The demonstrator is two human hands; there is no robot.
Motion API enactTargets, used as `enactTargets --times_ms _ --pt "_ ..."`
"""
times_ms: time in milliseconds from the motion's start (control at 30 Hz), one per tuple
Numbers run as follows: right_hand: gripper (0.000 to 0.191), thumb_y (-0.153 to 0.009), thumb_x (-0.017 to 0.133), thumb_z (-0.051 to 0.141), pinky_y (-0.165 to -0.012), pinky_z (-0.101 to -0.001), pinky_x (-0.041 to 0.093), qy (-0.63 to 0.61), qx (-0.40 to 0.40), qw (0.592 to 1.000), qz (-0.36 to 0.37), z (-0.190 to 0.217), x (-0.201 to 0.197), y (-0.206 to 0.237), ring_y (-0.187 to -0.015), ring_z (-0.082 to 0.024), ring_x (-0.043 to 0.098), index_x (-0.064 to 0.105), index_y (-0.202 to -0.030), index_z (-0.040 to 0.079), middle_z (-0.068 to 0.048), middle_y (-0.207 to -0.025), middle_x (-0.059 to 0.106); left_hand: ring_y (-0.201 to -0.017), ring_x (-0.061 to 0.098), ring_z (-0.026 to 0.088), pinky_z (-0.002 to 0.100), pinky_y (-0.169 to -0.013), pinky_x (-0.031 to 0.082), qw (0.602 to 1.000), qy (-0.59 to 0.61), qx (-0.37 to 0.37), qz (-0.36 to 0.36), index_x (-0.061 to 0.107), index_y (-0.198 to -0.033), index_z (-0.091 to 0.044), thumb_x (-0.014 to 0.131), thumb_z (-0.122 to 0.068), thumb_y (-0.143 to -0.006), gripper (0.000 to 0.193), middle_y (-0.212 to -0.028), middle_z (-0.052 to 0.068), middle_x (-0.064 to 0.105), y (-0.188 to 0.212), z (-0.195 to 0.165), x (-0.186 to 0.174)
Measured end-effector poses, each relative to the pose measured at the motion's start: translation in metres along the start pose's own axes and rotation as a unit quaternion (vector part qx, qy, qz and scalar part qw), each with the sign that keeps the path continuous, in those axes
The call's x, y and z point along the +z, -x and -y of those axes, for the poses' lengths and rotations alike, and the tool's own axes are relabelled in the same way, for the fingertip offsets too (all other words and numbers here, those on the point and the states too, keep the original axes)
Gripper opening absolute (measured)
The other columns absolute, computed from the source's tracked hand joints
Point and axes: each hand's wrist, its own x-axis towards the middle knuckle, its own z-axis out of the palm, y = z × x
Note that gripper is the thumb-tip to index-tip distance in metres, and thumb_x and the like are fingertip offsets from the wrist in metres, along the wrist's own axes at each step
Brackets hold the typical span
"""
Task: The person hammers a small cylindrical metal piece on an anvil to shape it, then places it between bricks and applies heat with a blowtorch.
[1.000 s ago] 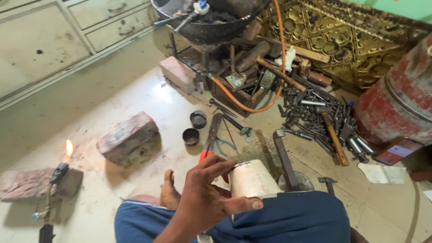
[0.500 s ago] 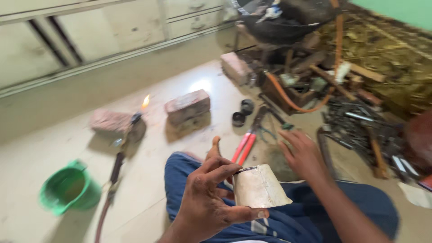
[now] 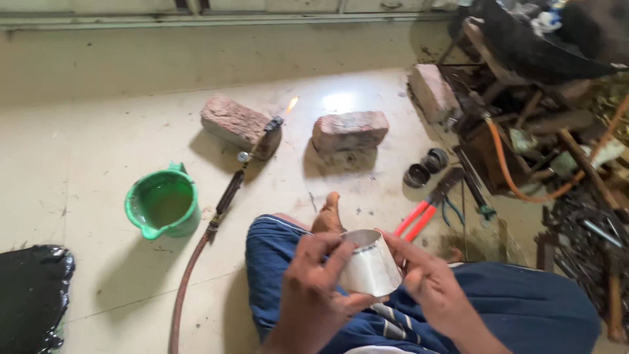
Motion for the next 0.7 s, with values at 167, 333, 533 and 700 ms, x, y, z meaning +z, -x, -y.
enactTargets --times_ms 167,333,533,700 --pt "0.071 -0.078 0.077 0.001 -0.086 -0.0253 0.055 0.001 0.115 0.992 -0.050 -0.016 0.033 -0.044 -0.101 -0.010 0.065 0.050 -0.145 0.000 -0.006 -0.116 0.071 -0.102 0.064 0.032 0.041 -0.077 0.059 0.994 -0.105 -0.003 -0.017 0.069 -0.112 -0.002 0.092 -0.031 -0.065 0.060 -0.108 0.012 0.063 -0.003 0.023 0.028" --pt "0.061 -0.075 0.081 0.014 -0.068 -0.0296 0.057 0.152 0.149 0.974 -0.077 -0.027 0.028 -0.074 -0.079 -0.011 0.068 0.063 -0.133 0.003 -0.010 -0.093 0.077 -0.104 0.064 0.032 0.041 -0.081 0.060 0.994 -0.100 -0.029 0.039 0.066 -0.119 -0.002 0.091 -0.031 -0.070 0.062 -0.111 0.013 0.062 -0.007 0.056 0.053" --pt "0.056 -0.082 0.082 0.037 -0.070 -0.0331 0.061 0.375 0.238 0.883 -0.150 -0.060 -0.031 -0.128 -0.077 -0.022 0.078 0.067 -0.129 0.011 -0.018 -0.089 0.079 -0.120 0.059 0.039 0.042 -0.094 0.058 0.997 -0.053 -0.041 0.029 0.049 -0.145 -0.002 0.086 -0.047 -0.065 0.099 -0.137 0.022 0.049 -0.038 0.108 0.086" --pt "0.069 -0.074 0.089 0.036 -0.081 -0.0424 0.057 0.394 0.004 0.904 -0.167 -0.132 -0.084 -0.196 -0.094 -0.030 0.070 0.063 -0.129 0.005 -0.019 -0.107 0.071 -0.123 0.059 0.040 0.045 -0.098 0.054 0.958 -0.237 -0.160 -0.037 0.049 -0.147 -0.005 0.084 -0.038 -0.078 0.084 -0.139 0.021 0.052 -0.035 0.172 0.072"
